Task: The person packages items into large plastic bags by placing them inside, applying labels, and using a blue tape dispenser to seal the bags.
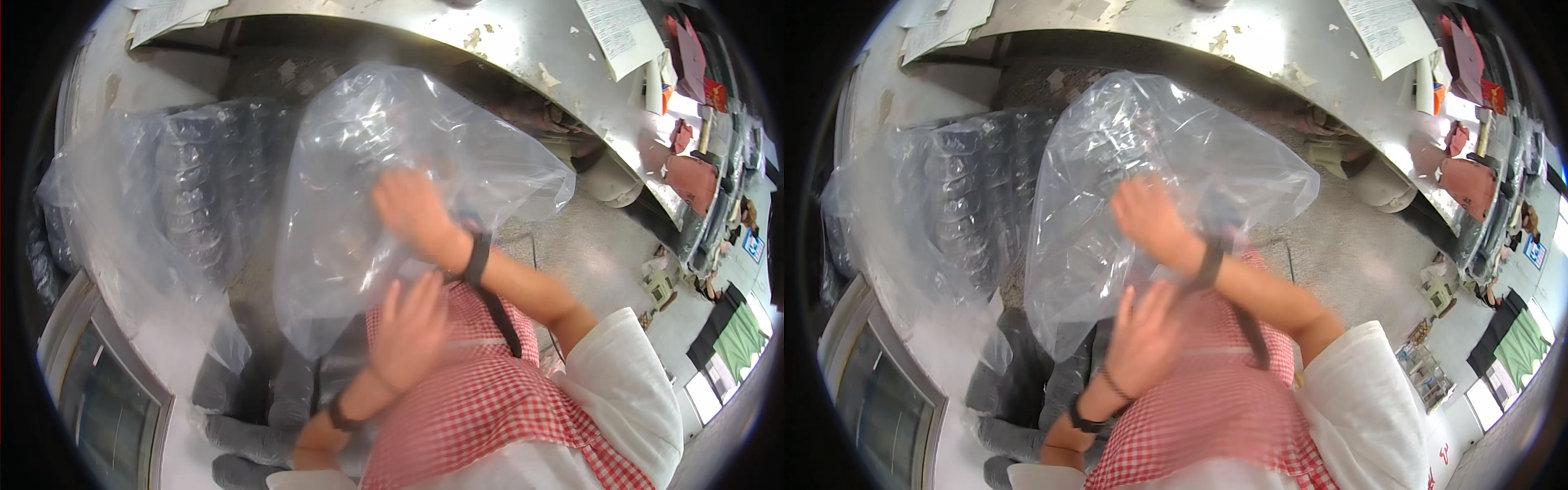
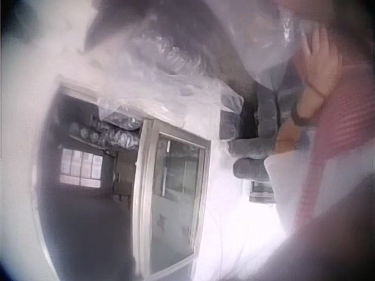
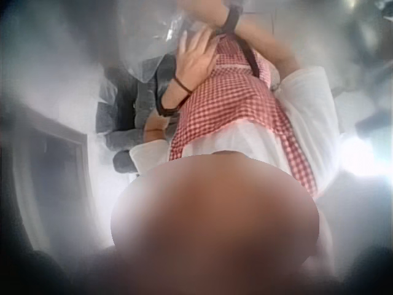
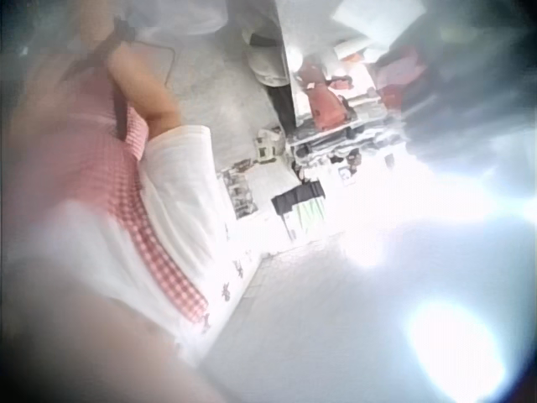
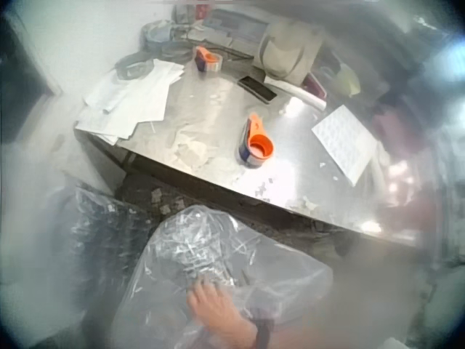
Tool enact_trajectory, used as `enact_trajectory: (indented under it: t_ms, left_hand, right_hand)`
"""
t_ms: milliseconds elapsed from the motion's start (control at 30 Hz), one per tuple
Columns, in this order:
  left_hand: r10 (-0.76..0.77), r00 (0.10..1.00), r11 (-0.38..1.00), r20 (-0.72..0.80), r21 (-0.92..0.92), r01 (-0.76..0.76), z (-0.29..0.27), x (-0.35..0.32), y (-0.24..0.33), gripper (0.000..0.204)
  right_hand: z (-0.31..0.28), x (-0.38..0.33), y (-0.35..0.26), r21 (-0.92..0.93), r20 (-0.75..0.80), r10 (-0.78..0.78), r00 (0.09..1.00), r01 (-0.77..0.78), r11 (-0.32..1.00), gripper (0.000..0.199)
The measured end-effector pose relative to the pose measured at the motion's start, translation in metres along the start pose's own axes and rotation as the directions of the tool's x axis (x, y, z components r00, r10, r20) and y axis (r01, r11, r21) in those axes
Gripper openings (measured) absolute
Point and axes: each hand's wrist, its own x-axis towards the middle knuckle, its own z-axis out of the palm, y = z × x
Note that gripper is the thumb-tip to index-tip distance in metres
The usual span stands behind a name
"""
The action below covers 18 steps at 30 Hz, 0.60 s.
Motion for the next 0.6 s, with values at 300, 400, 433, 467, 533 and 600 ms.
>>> enact_trajectory:
  t_ms: [300,400,433,467,533,600]
  left_hand:
    - [-0.234,0.787,0.764,-0.571,0.392,0.512,0.099,0.071,-0.194,0.043]
    - [-0.279,0.789,0.822,-0.548,0.288,0.491,0.128,0.111,-0.223,0.044]
    - [-0.278,0.787,0.821,-0.550,0.289,0.492,0.149,0.121,-0.240,0.044]
    - [-0.318,0.717,0.919,-0.621,-0.016,0.394,0.169,0.122,-0.257,0.041]
    - [-0.373,0.670,0.925,-0.643,-0.312,0.216,0.205,0.136,-0.273,0.040]
    - [-0.745,0.605,0.451,-0.281,-0.881,0.146,0.237,0.149,-0.274,0.047]
  right_hand:
    - [0.023,-0.029,0.136,-0.355,-0.217,0.315,0.924,-0.376,0.856,0.070]
    - [0.094,-0.028,0.166,-0.029,-0.055,0.426,0.903,-0.428,0.903,0.079]
    - [0.121,-0.028,0.171,0.127,-0.043,0.416,0.908,-0.408,0.904,0.079]
    - [0.139,-0.022,0.171,0.138,-0.067,0.392,0.918,-0.380,0.915,0.079]
    - [0.180,-0.024,0.176,0.404,0.013,0.310,0.951,-0.288,0.868,0.069]
    - [0.214,-0.028,0.176,0.525,0.015,0.313,0.949,-0.274,0.805,0.063]
